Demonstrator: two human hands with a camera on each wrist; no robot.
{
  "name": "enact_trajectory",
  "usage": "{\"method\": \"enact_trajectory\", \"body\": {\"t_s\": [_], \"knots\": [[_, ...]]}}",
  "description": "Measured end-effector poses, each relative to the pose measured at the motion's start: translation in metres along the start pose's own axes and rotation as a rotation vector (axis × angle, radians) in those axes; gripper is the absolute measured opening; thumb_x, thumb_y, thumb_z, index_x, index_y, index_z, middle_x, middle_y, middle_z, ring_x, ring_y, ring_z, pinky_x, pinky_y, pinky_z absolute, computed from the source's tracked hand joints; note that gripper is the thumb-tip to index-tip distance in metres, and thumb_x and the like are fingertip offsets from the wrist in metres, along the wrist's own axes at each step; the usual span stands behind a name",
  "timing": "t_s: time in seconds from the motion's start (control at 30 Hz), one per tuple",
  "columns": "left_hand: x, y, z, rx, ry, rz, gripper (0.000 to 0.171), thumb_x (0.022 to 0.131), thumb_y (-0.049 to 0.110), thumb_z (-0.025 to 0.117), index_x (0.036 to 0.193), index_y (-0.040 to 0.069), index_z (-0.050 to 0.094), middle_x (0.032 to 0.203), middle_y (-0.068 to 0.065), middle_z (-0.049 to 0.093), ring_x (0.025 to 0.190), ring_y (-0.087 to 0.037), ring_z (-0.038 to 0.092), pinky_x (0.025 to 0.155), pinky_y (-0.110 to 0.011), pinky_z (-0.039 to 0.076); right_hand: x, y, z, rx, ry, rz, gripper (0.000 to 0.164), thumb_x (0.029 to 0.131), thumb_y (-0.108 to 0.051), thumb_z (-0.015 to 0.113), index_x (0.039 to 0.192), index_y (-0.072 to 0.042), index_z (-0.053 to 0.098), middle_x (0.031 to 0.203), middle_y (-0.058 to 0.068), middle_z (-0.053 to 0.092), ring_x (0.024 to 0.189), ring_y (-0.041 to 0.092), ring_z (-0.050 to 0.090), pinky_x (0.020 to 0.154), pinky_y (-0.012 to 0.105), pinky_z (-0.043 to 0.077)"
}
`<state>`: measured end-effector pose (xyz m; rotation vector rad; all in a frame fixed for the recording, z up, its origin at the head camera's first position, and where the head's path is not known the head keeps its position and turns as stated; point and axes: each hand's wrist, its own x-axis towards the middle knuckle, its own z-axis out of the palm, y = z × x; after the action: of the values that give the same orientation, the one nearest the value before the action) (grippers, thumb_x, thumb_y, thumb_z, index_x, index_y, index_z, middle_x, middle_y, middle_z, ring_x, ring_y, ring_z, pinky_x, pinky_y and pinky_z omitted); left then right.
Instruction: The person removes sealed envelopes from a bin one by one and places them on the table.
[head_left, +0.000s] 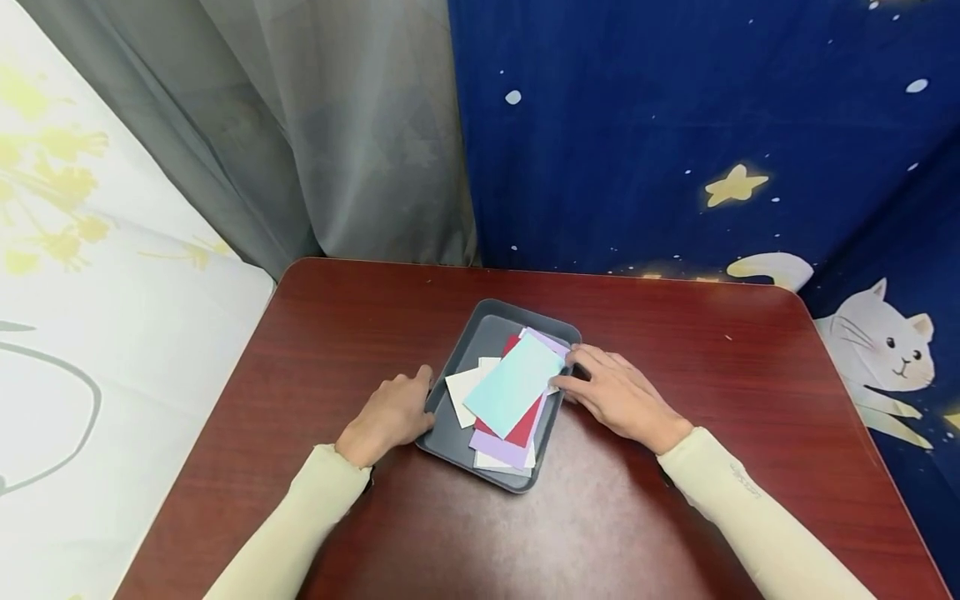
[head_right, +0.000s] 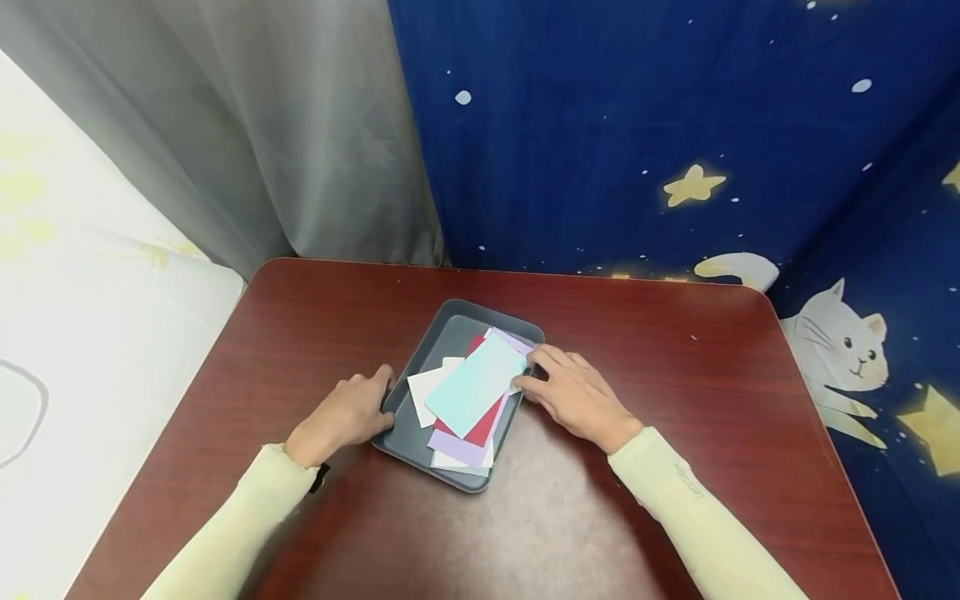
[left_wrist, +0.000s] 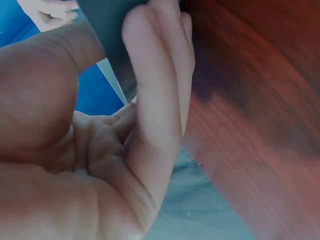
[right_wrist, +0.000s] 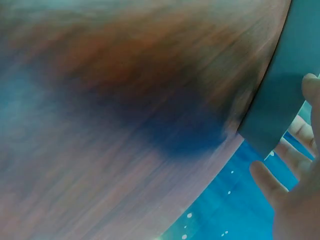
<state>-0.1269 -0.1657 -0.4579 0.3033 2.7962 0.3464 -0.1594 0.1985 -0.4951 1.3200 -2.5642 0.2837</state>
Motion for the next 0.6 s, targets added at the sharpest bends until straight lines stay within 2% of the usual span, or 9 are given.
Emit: {"method": "enact_trajectory", "body": {"t_s": [0.1, 0.33, 0.6], "knots": [[0.006, -0.001, -0.002, 0.023, 0.038, 0.019, 0.041, 0.083, 0.018, 0.071, 0.117, 0.005, 0.051, 0.078, -0.009, 0.059, 0.061, -0.023, 0.058, 0.056, -0.038, 0.046, -0.008, -0.002, -0.004, -0.034, -0.012, 0.024, 0.036, 0.092, -0.024, 0.070, 0.127, -0.028, 0.066, 0.115, 0.006, 0.056, 0.106, 0.023, 0.047, 0.073, 0.038, 0.039], [0.022, -0.004, -0.007, 0.070, 0.091, 0.044, 0.033, 0.086, 0.023, 0.073, 0.111, 0.007, 0.058, 0.086, -0.006, 0.064, 0.059, -0.021, 0.058, 0.053, -0.037, 0.048, -0.026, -0.015, -0.013, -0.054, -0.028, 0.031, 0.025, 0.094, -0.027, 0.068, 0.118, -0.027, 0.067, 0.114, 0.001, 0.057, 0.100, 0.023, 0.050, 0.069, 0.035, 0.037], [0.042, -0.004, -0.009, 0.060, 0.144, 0.121, 0.032, 0.086, 0.024, 0.074, 0.110, 0.009, 0.059, 0.073, -0.002, 0.057, 0.054, -0.016, 0.055, 0.052, -0.034, 0.047, -0.041, -0.037, -0.016, -0.020, -0.020, 0.023, 0.016, 0.095, -0.030, 0.065, 0.111, -0.027, 0.066, 0.097, -0.005, 0.053, 0.079, 0.016, 0.041, 0.064, 0.029, 0.035]]}}
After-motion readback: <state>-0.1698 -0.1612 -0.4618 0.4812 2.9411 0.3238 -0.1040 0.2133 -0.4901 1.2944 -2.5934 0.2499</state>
